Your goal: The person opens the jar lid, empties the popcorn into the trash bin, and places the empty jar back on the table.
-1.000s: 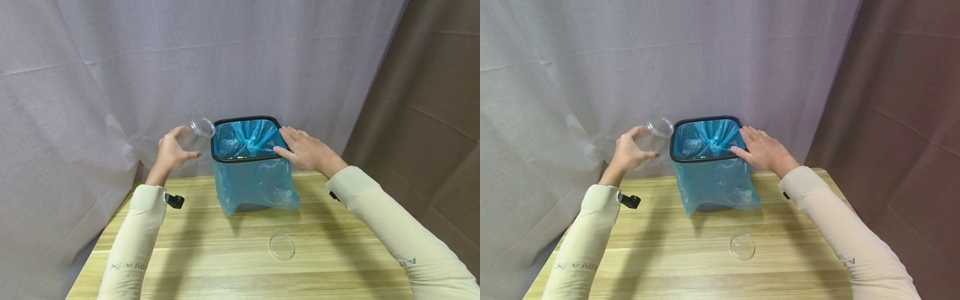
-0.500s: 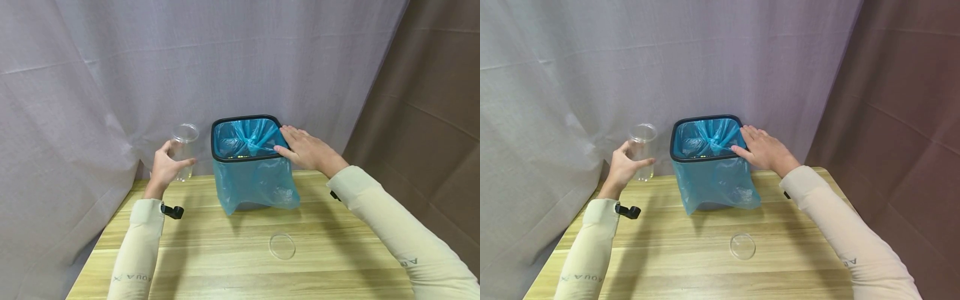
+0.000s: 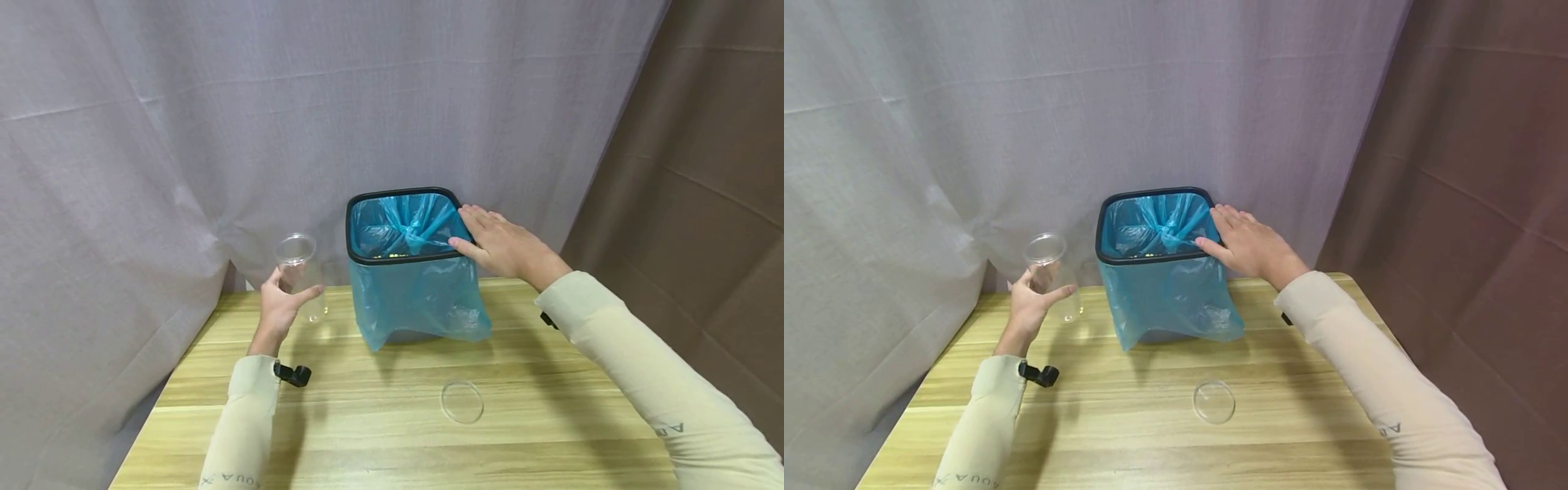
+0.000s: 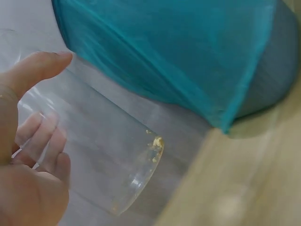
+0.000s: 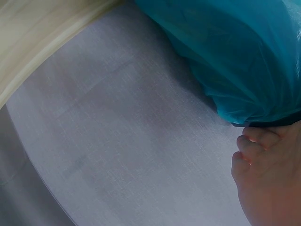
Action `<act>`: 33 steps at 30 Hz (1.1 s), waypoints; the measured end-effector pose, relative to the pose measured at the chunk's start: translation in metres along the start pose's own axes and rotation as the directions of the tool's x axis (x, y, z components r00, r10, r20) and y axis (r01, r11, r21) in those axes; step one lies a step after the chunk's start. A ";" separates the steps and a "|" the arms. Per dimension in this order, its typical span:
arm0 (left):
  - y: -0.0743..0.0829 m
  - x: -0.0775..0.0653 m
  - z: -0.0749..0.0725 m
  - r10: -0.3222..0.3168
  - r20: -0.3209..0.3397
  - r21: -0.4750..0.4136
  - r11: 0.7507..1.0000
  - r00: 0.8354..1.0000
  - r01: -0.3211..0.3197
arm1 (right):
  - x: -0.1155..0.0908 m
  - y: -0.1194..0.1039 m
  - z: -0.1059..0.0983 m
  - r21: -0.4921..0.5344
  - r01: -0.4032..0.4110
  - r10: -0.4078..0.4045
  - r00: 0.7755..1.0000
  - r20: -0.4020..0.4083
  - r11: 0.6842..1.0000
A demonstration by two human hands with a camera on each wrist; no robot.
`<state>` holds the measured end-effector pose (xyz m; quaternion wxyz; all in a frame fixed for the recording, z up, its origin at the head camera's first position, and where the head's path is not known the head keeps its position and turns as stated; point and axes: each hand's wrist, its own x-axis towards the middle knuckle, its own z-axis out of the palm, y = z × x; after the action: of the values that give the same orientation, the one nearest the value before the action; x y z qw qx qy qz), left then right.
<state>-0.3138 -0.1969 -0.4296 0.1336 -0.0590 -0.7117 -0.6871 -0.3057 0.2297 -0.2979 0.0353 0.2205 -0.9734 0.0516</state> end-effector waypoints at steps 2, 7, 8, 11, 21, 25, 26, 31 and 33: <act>-0.012 -0.005 0.003 -0.004 -0.002 -0.034 0.999 1.000 0.004 | 0.001 0.001 0.000 -0.001 0.003 -0.003 1.000 0.002 1.000; -0.036 -0.020 0.009 -0.053 -0.002 -0.028 0.998 0.999 0.053 | 0.001 0.001 -0.001 0.002 0.005 -0.005 1.000 0.008 1.000; -0.040 -0.022 0.010 -0.064 -0.003 -0.023 0.998 0.998 0.064 | 0.001 0.002 0.000 0.002 0.006 -0.006 1.000 0.009 1.000; -0.049 -0.030 0.015 -0.084 -0.008 -0.033 0.996 0.996 0.084 | 0.001 0.001 0.001 0.002 0.008 -0.008 1.000 0.011 1.000; -0.075 -0.048 0.025 -0.100 -0.016 -0.094 0.991 0.995 0.098 | 0.002 0.000 0.002 0.013 -0.001 0.001 1.000 0.005 1.000; -0.079 -0.052 0.027 -0.112 -0.003 -0.086 0.990 0.994 0.111 | 0.002 0.001 0.002 0.013 -0.002 0.002 1.000 0.005 1.000; -0.080 -0.052 0.027 -0.113 -0.002 -0.076 0.991 0.994 0.112 | 0.002 0.001 0.002 0.014 -0.001 0.001 1.000 0.004 1.000; -0.082 -0.053 0.026 -0.100 0.004 -0.015 0.995 0.995 0.100 | 0.001 0.002 0.002 0.020 -0.001 0.001 1.000 0.005 1.000; -0.083 -0.054 0.026 -0.092 0.011 0.020 0.996 0.996 0.092 | 0.001 0.002 0.001 0.023 -0.001 0.000 1.000 0.009 1.000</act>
<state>-0.2874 -0.1702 -0.5250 0.0981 -0.0287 -0.7211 -0.6853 -0.3073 0.2310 -0.2991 0.0285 0.2209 -0.9729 0.0620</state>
